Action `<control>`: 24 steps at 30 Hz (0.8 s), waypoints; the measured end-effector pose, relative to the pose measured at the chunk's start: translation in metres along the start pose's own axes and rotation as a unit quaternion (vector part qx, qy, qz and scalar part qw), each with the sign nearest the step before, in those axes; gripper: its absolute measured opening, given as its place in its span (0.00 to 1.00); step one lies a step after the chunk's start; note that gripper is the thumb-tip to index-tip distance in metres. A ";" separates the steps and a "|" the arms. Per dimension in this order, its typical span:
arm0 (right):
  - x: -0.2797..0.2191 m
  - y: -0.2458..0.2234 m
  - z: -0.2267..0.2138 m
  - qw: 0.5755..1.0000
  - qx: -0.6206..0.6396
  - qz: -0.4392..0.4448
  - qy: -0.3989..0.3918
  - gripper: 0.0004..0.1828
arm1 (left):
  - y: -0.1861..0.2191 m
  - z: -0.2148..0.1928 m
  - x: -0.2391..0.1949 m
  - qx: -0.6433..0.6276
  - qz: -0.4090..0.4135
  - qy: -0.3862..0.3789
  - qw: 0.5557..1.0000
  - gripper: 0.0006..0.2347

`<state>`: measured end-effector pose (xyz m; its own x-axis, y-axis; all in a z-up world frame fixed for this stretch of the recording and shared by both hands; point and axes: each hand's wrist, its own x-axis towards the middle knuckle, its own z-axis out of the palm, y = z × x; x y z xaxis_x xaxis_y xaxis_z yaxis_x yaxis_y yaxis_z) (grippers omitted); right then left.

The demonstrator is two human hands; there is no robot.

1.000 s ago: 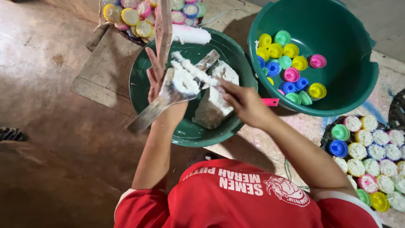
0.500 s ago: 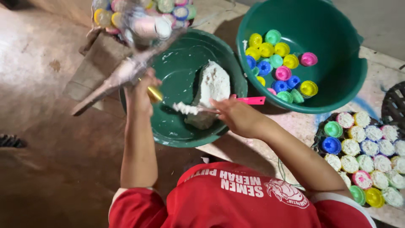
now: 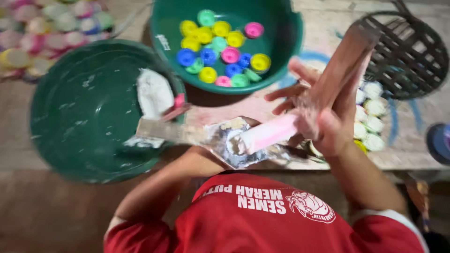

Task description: The person scoops white paste from a green basin using a pink spatula and fills small colorful plastic molds arranged in a woven tray. They use a wooden tool to press and smooth the paste into each mold, repeating the process across multiple units.

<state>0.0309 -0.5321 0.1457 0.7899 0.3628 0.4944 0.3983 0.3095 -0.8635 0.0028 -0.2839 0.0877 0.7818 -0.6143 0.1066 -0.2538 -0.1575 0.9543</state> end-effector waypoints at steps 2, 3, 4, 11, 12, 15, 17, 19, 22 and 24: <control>-0.029 -0.036 -0.026 0.975 -0.208 -0.009 -0.072 0.32 | 0.024 0.020 0.028 0.092 -0.112 -0.019 0.989 0.21; -0.038 -0.044 -0.037 0.953 -0.268 -0.091 -0.109 0.24 | 0.032 0.030 0.039 0.143 -0.164 -0.030 0.976 0.20; -0.049 -0.053 -0.046 0.918 -0.326 -0.170 -0.147 0.15 | 0.039 0.042 0.049 0.194 -0.214 -0.041 0.957 0.19; -0.138 -0.068 -0.086 0.858 -0.477 -0.154 -0.107 0.04 | 0.030 0.132 0.100 0.059 -0.130 -0.190 0.971 0.20; -0.148 -0.067 -0.095 0.861 -0.486 -0.113 -0.095 0.07 | 0.021 0.148 0.114 0.073 -0.099 -0.201 0.972 0.20; -0.176 -0.072 -0.122 0.866 -0.499 -0.004 -0.039 0.18 | -0.001 0.197 0.151 0.107 -0.009 -0.233 0.966 0.20; -0.189 -0.078 -0.138 0.870 -0.490 0.046 0.021 0.34 | -0.009 0.217 0.159 0.092 -0.017 -0.247 0.964 0.20; -0.193 -0.095 -0.178 0.947 -0.269 0.173 -0.009 0.45 | -0.013 0.218 0.178 0.052 -0.085 -0.253 0.962 0.22; -0.194 -0.106 -0.238 0.896 -0.008 0.414 -0.159 0.56 | -0.011 0.205 0.221 -0.002 -0.186 -0.260 0.948 0.25; -0.213 -0.111 -0.249 0.902 0.085 0.417 -0.077 0.56 | -0.008 0.204 0.245 -0.117 -0.045 -0.298 0.946 0.43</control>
<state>-0.0650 -0.8629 0.1112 0.7028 0.6453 -0.2994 -0.3914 -0.0007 -0.9202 0.0802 -0.5904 0.0494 0.3168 -0.9445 -0.0869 -0.0144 -0.0964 0.9952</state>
